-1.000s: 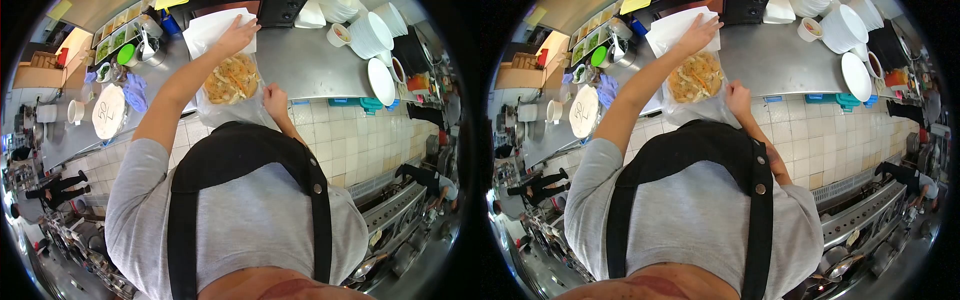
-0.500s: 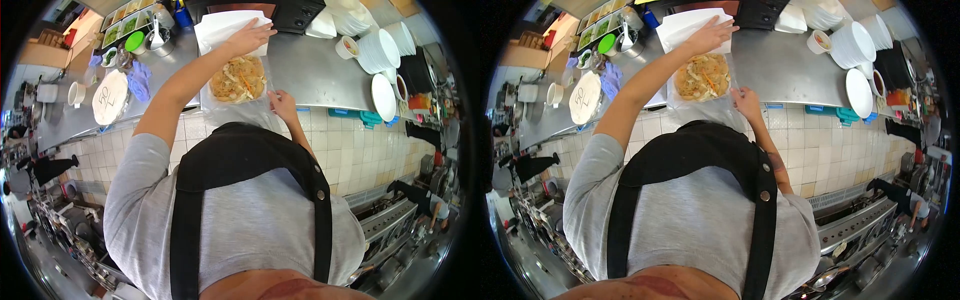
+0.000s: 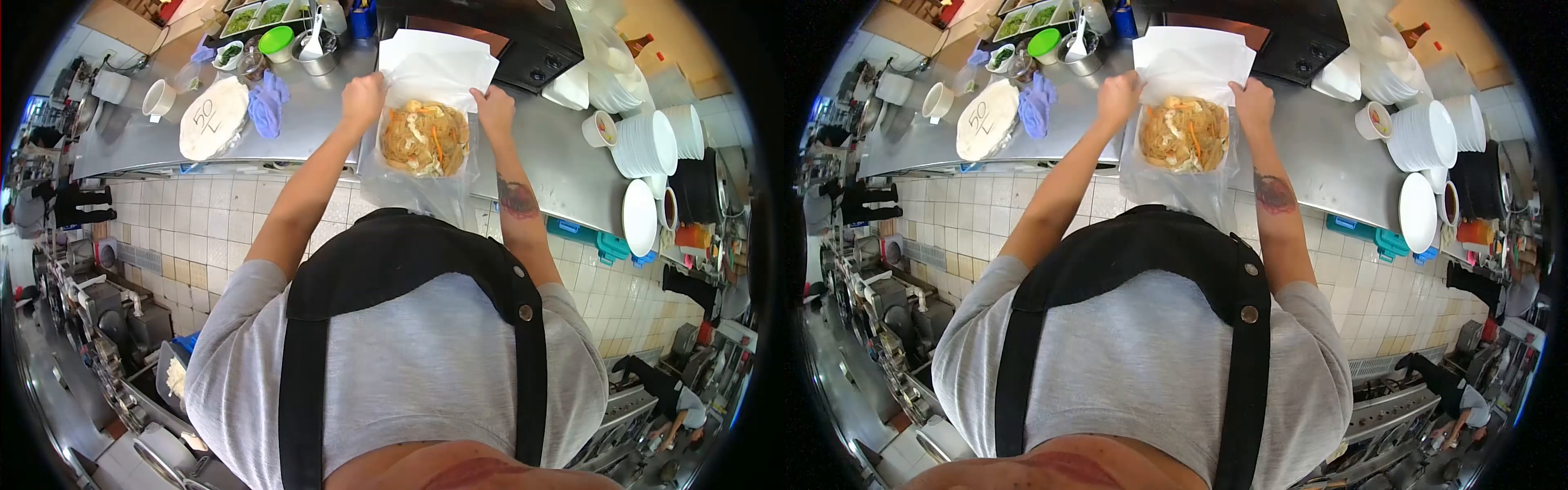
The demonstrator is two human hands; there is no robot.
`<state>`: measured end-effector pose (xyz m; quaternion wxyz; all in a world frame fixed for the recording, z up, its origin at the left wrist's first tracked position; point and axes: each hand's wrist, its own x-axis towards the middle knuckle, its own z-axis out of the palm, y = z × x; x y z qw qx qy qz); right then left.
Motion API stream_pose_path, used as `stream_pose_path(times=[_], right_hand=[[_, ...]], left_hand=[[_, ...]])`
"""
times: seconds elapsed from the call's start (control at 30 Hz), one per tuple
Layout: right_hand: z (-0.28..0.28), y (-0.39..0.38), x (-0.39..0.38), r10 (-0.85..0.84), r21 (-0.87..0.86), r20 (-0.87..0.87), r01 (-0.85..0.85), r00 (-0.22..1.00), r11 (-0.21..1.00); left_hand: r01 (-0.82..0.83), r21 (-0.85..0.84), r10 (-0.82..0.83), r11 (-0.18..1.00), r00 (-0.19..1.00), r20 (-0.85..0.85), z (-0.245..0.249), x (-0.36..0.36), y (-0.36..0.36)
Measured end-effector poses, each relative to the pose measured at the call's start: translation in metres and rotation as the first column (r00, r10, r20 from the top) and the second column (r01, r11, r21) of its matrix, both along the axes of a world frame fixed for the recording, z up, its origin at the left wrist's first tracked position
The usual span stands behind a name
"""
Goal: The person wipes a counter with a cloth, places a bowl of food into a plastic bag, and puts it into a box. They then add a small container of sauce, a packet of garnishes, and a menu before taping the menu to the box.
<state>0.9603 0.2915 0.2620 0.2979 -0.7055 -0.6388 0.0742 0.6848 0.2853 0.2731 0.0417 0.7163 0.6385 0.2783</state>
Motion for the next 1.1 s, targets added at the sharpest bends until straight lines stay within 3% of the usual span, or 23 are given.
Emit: stream_pose_path(times=[0.13, 0.23, 0.33, 0.57, 0.73, 0.8, 0.87, 0.9, 0.93, 0.97, 1.0, 1.03, 1.1], right_hand=[[0.004, -0.006, 0.000, 0.021, 0.084, 0.020, -0.022, 1.000, 0.996], [-0.002, -0.012, 0.000, 0.012, 0.123, 0.031, -0.016, 0.999, 0.992], [-0.016, -0.008, 0.009, 0.030, 0.136, 0.071, -0.039, 0.997, 0.990], [0.020, -0.020, -0.002, -0.062, 0.132, 0.048, 0.055, 0.997, 0.990], [0.003, -0.010, 0.005, -0.085, 0.147, 0.035, 0.079, 0.996, 0.986], [-0.028, -0.004, 0.010, -0.125, 0.100, -0.010, 0.125, 0.992, 0.987], [-0.034, -0.004, 0.023, -0.060, 0.103, -0.134, 0.074, 0.989, 0.992], [-0.027, 0.001, 0.025, -0.019, 0.113, -0.197, 0.042, 0.980, 0.993], [-0.021, 0.002, 0.028, -0.035, 0.039, -0.423, 0.057, 0.906, 0.998], [-0.009, -0.004, 0.030, -0.067, -0.042, -0.623, 0.051, 0.779, 0.998], [0.004, -0.009, 0.035, -0.094, -0.066, -0.696, 0.067, 0.712, 0.996], [0.013, -0.015, 0.044, -0.123, -0.090, -0.760, 0.084, 0.638, 0.992], [0.005, -0.025, 0.070, -0.140, -0.048, -0.746, 0.158, 0.650, 0.986]], left_hand=[[0.019, 0.132, -0.021, 0.991, 1.000, 0.012, 0.027, -0.012, 0.021], [-0.006, 0.133, 0.010, 0.991, 1.000, -0.024, 0.045, -0.013, 0.033], [0.019, 0.057, -0.011, 0.998, 0.989, -0.150, 0.029, -0.015, 0.044], [0.008, 0.099, 0.001, 0.995, 0.996, -0.090, 0.025, -0.021, 0.041], [0.032, 0.142, -0.032, 0.989, 0.999, -0.004, 0.019, -0.018, 0.038], [0.016, 0.130, -0.019, 0.991, 1.000, 0.019, 0.014, -0.020, 0.033], [-0.010, 0.120, 0.003, 0.993, 0.998, 0.060, 0.018, -0.024, 0.038], [-0.082, 0.067, 0.063, 0.994, 0.966, 0.251, 0.028, -0.030, 0.038], [-0.190, 0.105, 0.118, 0.976, 0.871, 0.477, 0.032, -0.037, 0.043], [-0.286, 0.083, 0.204, 0.955, 0.830, 0.519, 0.028, -0.056, 0.050], [-0.377, 0.059, 0.283, 0.924, 0.780, 0.558, 0.021, -0.079, 0.057], [-0.382, 0.069, 0.321, 0.922, 0.849, 0.420, 0.000, -0.107, 0.063], [-0.379, 0.093, 0.367, 0.921, 0.922, 0.123, -0.057, -0.162, 0.069]])
